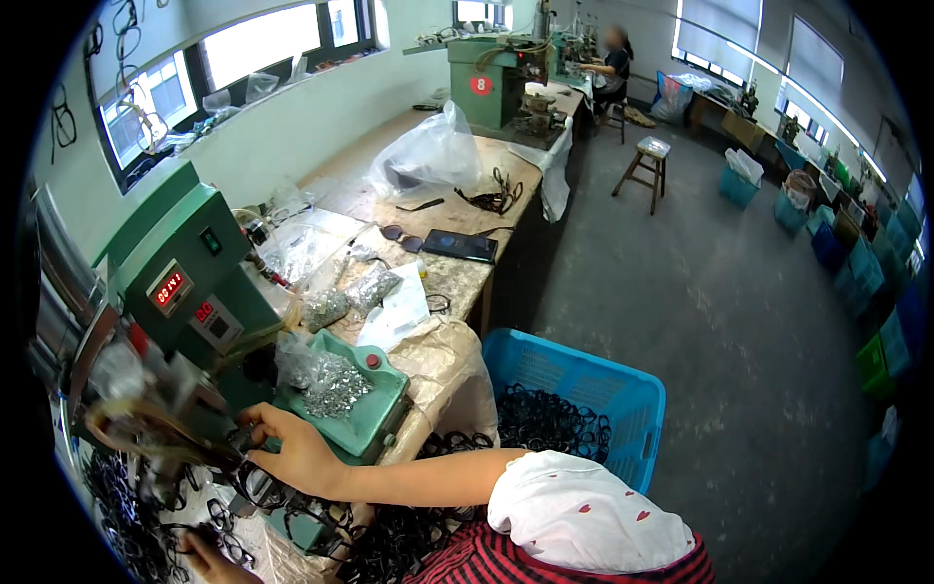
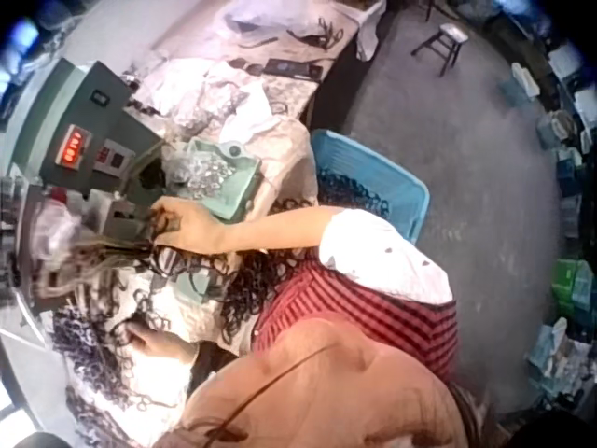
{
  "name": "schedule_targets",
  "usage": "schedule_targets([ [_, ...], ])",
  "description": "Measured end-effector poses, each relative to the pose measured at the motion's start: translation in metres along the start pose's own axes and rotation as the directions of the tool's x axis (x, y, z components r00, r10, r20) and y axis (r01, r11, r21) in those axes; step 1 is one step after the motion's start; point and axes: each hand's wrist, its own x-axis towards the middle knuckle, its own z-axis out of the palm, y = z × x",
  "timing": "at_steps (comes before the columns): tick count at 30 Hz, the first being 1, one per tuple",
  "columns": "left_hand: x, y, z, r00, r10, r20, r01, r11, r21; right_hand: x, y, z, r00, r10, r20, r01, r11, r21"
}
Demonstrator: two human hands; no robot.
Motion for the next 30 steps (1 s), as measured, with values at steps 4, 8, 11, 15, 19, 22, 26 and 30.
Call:
schedule_targets([
  [4,0.022,0.15,0.016,0.764,0.505,0.401,-0.542,0.84,-0.024,0.003,-0.002,0.002,0.989,0.118,0.088,-0.129,0.982,0.137],
  [8,0.016,0.158,0.059,0.882,0.43,0.191,-0.431,0.902,-0.037,-0.002,0.0,0.018,0.99,0.125,0.067,-0.14,0.943,0.303],
  [11,0.015,0.171,0.062,0.879,0.423,0.218,-0.414,0.906,-0.089,0.001,0.0,0.017,0.997,0.078,0.03,-0.083,0.968,0.239],
  [15,0.014,0.171,0.065,0.911,0.344,0.227,-0.323,0.938,-0.126,0.001,0.0,0.012,0.986,0.149,0.08,-0.164,0.959,0.229],
  [19,0.016,0.184,0.066,0.93,0.283,0.233,-0.251,0.955,-0.156,0.001,0.003,0.017,0.988,0.139,0.066,-0.15,0.964,0.218],
  [22,-0.004,0.225,0.085,0.866,0.462,0.193,-0.421,0.88,-0.219,0.001,0.006,0.016,0.991,0.131,0.024,-0.133,0.959,0.249],
  [26,-0.005,0.233,0.09,0.859,0.485,0.16,-0.441,0.862,-0.249,-0.001,0.003,0.019,0.996,0.091,-0.009,-0.087,0.974,0.211],
  [30,-0.025,0.229,0.077,0.865,0.452,0.217,-0.37,0.867,-0.334,-0.029,-0.039,0.015,0.952,0.241,0.189,-0.302,0.847,0.438],
])
